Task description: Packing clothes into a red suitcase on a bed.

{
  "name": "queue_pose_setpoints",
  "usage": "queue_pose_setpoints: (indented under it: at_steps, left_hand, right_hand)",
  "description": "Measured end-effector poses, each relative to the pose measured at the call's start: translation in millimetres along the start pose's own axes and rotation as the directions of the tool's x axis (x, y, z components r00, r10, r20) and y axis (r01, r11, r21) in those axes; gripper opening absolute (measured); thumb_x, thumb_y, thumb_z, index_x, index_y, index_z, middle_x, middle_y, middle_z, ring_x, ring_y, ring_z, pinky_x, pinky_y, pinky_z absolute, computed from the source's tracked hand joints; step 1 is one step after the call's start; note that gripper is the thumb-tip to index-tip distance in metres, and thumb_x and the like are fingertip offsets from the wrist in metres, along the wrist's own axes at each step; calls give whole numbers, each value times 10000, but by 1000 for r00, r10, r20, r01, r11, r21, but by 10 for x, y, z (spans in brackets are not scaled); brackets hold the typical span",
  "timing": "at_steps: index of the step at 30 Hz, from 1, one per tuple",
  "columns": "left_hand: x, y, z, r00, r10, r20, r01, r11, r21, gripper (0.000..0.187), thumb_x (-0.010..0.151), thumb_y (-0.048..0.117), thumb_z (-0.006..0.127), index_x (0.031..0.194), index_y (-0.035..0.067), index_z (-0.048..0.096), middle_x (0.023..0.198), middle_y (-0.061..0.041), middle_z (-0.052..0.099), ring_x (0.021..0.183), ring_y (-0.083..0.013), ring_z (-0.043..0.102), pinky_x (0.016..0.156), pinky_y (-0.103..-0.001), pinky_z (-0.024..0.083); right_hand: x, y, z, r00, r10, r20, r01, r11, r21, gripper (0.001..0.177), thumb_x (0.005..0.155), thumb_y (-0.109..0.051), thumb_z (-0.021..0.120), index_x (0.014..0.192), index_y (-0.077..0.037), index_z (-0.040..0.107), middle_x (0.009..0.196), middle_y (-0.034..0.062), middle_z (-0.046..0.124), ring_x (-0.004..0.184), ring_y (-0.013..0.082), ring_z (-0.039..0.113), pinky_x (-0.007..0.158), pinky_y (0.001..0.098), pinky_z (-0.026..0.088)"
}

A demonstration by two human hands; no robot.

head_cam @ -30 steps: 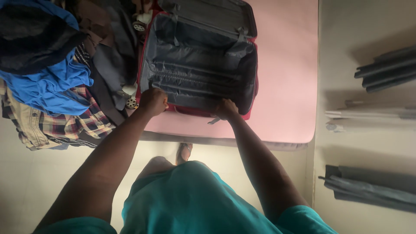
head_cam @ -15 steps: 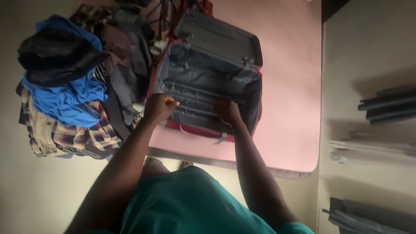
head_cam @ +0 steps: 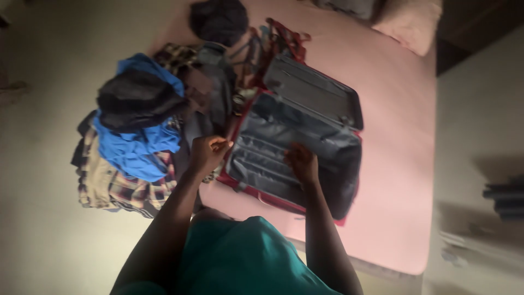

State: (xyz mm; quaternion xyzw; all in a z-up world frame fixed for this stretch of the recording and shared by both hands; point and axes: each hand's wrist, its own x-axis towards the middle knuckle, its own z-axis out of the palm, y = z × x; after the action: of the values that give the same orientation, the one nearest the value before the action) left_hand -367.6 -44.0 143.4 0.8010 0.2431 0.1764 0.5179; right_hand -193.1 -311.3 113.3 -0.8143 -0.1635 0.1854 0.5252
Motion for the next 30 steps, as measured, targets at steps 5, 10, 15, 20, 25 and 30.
queue_pose_setpoints:
  at_steps: [5, 10, 15, 20, 25, 30]
  left_hand:
    - [349, -260, -436, 991, -64, -114, 69, 997, 46, 270, 896, 277, 802, 991, 25, 779, 841, -97, 778, 741, -130, 727, 666, -272, 546]
    - [702, -625, -817, 966, -18, -259, 5, 999, -53, 260, 895, 236, 800, 977, -7, 760, 809, -107, 772, 729, -116, 730, 666, -265, 548]
    - [916, -743, -1349, 918, 12, -395, -8, 1000, 13, 239, 909, 235, 795, 955, 2, 773, 778, -98, 751, 675, -146, 720, 628, -277, 538]
    - [991, -1080, -1868, 817, 129, -562, 35, 962, 272, 381, 846, 256, 838, 1137, 36, 727, 1081, -145, 744, 1018, -295, 690, 917, -408, 527]
    - [1115, -1609, -2236, 779, 249, -575, 111, 848, 518, 849, 744, 302, 905, 1438, 5, 516, 1393, -277, 589, 1319, -451, 474, 1106, -564, 318]
    - [1106, -1700, -2373, 862, 72, -501, 76, 960, 269, 812, 735, 343, 891, 1355, -38, 530, 1195, -272, 653, 1118, -465, 608, 942, -531, 485]
  right_hand:
    - [392, -62, 419, 993, -81, 83, 75, 995, 67, 369, 946, -208, 689, 1245, 7, 671, 880, 75, 785, 757, 124, 751, 616, 281, 595]
    - [871, -119, 1050, 972, -140, 189, 112, 982, 154, 337, 953, -159, 675, 1239, 19, 661, 899, 88, 776, 749, 143, 735, 607, 275, 573]
    - [1250, -416, 1818, 919, -247, 308, 193, 962, 194, 272, 964, -138, 689, 1190, 14, 696, 875, 63, 738, 742, 113, 704, 608, 251, 574]
    - [1541, -646, 2619, 883, -248, 397, 210, 968, 137, 324, 963, -218, 732, 1162, 36, 700, 890, 106, 713, 758, 187, 654, 652, 308, 536]
    - [1651, -1039, 3212, 774, -475, 418, 536, 843, -35, 624, 910, -378, 865, 1232, 74, 580, 1122, 205, 643, 1027, 361, 642, 880, 422, 537]
    - [1469, -1662, 3377, 789, -445, 423, 584, 756, -295, 853, 680, -372, 950, 1337, 23, 574, 1103, 231, 700, 1034, 385, 665, 908, 466, 475]
